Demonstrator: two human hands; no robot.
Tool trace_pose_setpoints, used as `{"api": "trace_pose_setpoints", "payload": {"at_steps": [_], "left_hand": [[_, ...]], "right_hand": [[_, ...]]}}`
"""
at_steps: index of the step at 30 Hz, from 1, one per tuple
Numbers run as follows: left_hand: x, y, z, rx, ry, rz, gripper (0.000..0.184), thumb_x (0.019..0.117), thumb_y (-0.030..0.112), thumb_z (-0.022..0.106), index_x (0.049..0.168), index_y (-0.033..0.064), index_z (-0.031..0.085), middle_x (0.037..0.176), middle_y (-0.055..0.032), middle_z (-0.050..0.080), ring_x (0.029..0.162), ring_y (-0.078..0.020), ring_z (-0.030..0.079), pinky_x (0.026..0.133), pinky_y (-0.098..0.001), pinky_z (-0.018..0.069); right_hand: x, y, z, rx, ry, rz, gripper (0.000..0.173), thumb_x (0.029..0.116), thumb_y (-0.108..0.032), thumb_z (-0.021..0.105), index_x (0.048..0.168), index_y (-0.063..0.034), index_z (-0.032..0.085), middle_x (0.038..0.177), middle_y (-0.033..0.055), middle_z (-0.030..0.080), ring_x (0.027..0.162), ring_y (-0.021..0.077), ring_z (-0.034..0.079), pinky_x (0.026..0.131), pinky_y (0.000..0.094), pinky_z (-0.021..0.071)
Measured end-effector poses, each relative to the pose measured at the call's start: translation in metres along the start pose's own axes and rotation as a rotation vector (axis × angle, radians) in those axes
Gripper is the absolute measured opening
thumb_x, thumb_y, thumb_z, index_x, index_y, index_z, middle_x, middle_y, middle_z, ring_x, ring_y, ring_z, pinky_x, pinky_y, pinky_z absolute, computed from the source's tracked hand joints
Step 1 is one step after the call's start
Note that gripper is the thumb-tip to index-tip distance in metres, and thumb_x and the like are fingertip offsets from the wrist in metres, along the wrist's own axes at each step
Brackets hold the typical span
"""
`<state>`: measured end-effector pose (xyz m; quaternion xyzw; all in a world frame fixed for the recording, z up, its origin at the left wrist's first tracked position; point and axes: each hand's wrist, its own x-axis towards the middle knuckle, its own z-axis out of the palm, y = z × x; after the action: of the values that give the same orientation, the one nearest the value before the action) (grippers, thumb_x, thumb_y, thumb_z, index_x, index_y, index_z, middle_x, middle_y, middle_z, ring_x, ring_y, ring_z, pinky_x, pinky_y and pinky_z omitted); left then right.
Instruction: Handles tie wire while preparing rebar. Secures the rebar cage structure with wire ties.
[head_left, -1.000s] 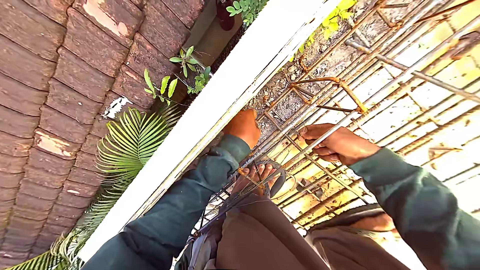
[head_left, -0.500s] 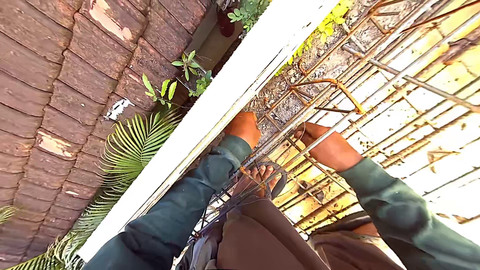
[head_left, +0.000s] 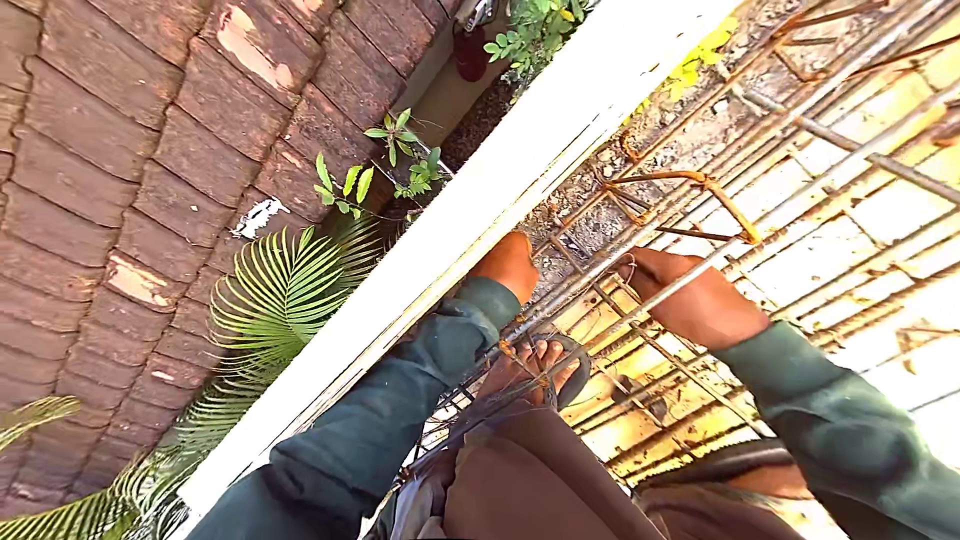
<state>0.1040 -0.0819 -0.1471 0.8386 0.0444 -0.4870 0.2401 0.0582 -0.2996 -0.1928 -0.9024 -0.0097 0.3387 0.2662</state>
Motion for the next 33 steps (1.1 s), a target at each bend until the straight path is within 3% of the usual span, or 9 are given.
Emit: {"api": "trace_pose_setpoints", "payload": {"at_steps": [5, 7, 9, 12, 15, 20, 24, 29, 33], "left_hand": [[-0.002, 0.005, -0.003, 0.018, -0.036, -0.011, 0.031, 0.1057, 0.012, 0.048, 0.132, 0.002, 0.06, 0.132, -0.0215, 0.064, 0.123, -0.0336, 0.062, 0.104, -0.0517, 0.0497], [0.027, -0.009, 0.009, 0.088, 0.007, 0.006, 0.03, 0.1015, 0.014, 0.054, 0.127, 0.0057, 0.067, 0.126, -0.0179, 0.068, 0.121, -0.032, 0.064, 0.103, -0.0545, 0.0507], [0.03, -0.004, 0.005, 0.098, -0.065, -0.051, 0.029, 0.1041, 0.014, 0.052, 0.13, 0.0063, 0.063, 0.131, -0.0179, 0.065, 0.126, -0.0322, 0.06, 0.107, -0.0547, 0.0466], [0.039, -0.014, 0.012, 0.088, -0.008, 0.046, 0.024, 0.1005, 0.014, 0.056, 0.119, 0.0046, 0.068, 0.116, -0.0177, 0.07, 0.113, -0.0324, 0.067, 0.098, -0.0563, 0.0519], [0.038, -0.013, 0.014, 0.06, 0.0, 0.057, 0.025, 0.1004, 0.012, 0.056, 0.121, 0.0051, 0.068, 0.116, -0.0188, 0.07, 0.113, -0.0343, 0.066, 0.097, -0.0582, 0.0515], [0.041, -0.016, 0.013, 0.05, 0.01, 0.075, 0.026, 0.1007, 0.011, 0.055, 0.122, 0.0048, 0.069, 0.116, -0.019, 0.07, 0.112, -0.0351, 0.066, 0.097, -0.0586, 0.0516], [0.009, -0.001, 0.004, -0.033, -0.015, 0.05, 0.026, 0.1039, 0.008, 0.052, 0.126, 0.0, 0.063, 0.121, -0.024, 0.066, 0.115, -0.0393, 0.065, 0.098, -0.0579, 0.0511], [-0.014, 0.008, -0.001, -0.062, 0.04, 0.049, 0.027, 0.1055, 0.008, 0.05, 0.131, 0.0008, 0.055, 0.121, -0.0246, 0.065, 0.112, -0.0389, 0.066, 0.094, -0.0541, 0.0537], [-0.015, 0.007, -0.004, -0.045, 0.02, 0.063, 0.042, 0.1065, 0.007, 0.048, 0.149, 0.0036, 0.043, 0.128, -0.0252, 0.063, 0.117, -0.0401, 0.064, 0.098, -0.0539, 0.0521]], "right_hand": [[-0.012, 0.018, -0.015, -0.074, -0.008, 0.09, 0.022, 0.1046, -0.014, 0.056, 0.118, -0.0167, 0.073, 0.091, 0.0175, 0.074, 0.083, 0.0428, 0.071, 0.07, 0.0703, 0.0523], [-0.021, 0.027, -0.039, -0.139, 0.02, 0.125, 0.022, 0.1053, -0.017, 0.055, 0.116, -0.0166, 0.074, 0.087, 0.0198, 0.073, 0.082, 0.0469, 0.07, 0.068, 0.0736, 0.0507], [-0.03, 0.031, -0.053, -0.135, 0.07, 0.124, 0.022, 0.1059, -0.015, 0.054, 0.11, -0.0123, 0.076, 0.082, 0.0201, 0.071, 0.078, 0.0461, 0.069, 0.065, 0.0713, 0.0488], [-0.031, 0.032, -0.042, -0.076, 0.097, 0.084, 0.023, 0.1043, -0.012, 0.054, 0.111, -0.0121, 0.076, 0.083, 0.018, 0.072, 0.077, 0.0435, 0.07, 0.066, 0.0707, 0.0504], [-0.021, 0.025, -0.021, 0.003, 0.078, 0.054, 0.025, 0.1054, -0.014, 0.053, 0.114, -0.0132, 0.076, 0.092, 0.0164, 0.075, 0.084, 0.0409, 0.072, 0.072, 0.0707, 0.0524], [-0.006, 0.02, -0.001, 0.265, 0.06, 0.115, 0.02, 0.1054, -0.012, 0.056, 0.114, -0.011, 0.075, 0.091, 0.0102, 0.073, 0.077, 0.0241, 0.067, 0.071, 0.0545, 0.0522], [0.0, 0.008, 0.007, 0.303, 0.055, 0.049, 0.019, 0.1058, -0.01, 0.055, 0.11, -0.0062, 0.073, 0.09, 0.0097, 0.071, 0.077, 0.02, 0.065, 0.074, 0.0481, 0.0526], [0.011, -0.001, 0.007, 0.134, 0.056, -0.02, 0.018, 0.1052, -0.012, 0.056, 0.107, -0.0046, 0.073, 0.086, 0.016, 0.072, 0.08, 0.0336, 0.07, 0.074, 0.0608, 0.0528], [0.016, 0.001, 0.006, 0.107, 0.03, -0.042, 0.02, 0.1059, -0.012, 0.055, 0.109, -0.004, 0.073, 0.088, 0.0171, 0.073, 0.082, 0.0352, 0.071, 0.075, 0.0612, 0.0527]]}}
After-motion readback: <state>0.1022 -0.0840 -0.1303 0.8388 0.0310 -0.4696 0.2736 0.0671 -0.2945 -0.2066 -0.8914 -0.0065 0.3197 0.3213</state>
